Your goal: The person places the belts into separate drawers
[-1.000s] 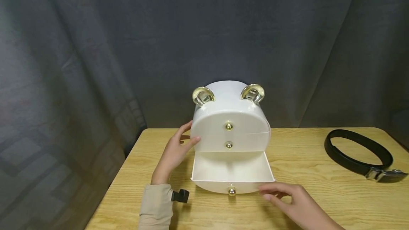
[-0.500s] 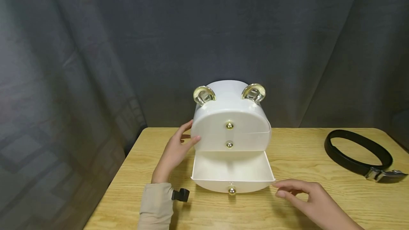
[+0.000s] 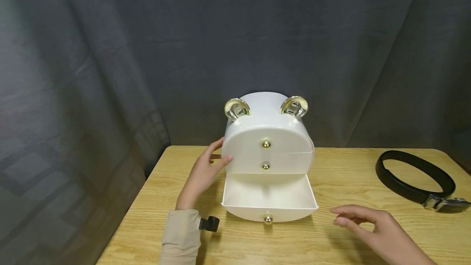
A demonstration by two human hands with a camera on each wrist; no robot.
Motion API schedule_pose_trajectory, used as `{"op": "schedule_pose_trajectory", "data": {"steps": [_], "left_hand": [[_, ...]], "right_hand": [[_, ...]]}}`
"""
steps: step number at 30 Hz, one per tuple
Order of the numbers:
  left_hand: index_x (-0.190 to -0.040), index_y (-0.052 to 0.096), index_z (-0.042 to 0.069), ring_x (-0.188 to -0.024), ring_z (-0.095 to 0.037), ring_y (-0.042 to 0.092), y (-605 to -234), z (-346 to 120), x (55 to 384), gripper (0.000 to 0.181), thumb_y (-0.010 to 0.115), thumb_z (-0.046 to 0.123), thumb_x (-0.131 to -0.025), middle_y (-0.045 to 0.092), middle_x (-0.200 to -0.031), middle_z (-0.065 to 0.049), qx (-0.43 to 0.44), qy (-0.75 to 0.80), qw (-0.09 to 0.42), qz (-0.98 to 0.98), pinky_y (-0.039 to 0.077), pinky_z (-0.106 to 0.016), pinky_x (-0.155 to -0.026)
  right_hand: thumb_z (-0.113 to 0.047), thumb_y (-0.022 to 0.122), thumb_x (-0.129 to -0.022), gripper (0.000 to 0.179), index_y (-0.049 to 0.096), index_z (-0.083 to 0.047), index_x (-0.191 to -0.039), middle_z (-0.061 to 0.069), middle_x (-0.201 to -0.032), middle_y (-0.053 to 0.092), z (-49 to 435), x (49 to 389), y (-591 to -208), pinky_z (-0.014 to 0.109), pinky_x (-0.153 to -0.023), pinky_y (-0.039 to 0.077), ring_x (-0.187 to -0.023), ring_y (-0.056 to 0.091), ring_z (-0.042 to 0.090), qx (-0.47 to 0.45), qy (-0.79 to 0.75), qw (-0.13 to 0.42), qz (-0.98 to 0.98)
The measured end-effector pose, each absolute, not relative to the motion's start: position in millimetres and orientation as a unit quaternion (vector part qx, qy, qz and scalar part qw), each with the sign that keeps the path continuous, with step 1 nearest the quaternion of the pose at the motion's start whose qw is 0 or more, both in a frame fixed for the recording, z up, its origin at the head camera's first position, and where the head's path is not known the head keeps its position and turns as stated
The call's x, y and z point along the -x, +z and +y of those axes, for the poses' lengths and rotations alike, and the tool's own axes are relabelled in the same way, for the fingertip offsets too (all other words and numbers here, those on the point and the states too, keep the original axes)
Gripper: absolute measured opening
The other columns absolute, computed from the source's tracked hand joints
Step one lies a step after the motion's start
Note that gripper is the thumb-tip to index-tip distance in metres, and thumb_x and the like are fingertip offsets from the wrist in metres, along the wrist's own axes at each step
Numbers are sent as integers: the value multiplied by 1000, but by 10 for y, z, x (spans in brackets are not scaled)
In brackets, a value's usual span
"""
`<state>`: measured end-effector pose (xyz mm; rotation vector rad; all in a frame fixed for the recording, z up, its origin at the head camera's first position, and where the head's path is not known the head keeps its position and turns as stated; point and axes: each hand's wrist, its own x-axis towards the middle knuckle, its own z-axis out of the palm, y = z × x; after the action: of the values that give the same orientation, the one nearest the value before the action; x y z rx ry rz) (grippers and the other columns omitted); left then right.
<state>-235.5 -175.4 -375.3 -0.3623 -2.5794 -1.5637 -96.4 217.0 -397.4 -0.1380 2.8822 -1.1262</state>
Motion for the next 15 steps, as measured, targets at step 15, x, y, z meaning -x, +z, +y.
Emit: {"op": "schedule_pose_trajectory", "data": {"steps": [15], "left_hand": [[-148,44,38,-117,-30,56,-3757,-1745,2348,66,68,55,-89,49,-145,2,113,-511,56,-850,50,-48,-90]], "right_hand": [[-38,65,-96,39,69,-11,-124,7,-110,71,2611,934,-4048,40,-71,56,-83,67,14,3,-306,16,952]]}}
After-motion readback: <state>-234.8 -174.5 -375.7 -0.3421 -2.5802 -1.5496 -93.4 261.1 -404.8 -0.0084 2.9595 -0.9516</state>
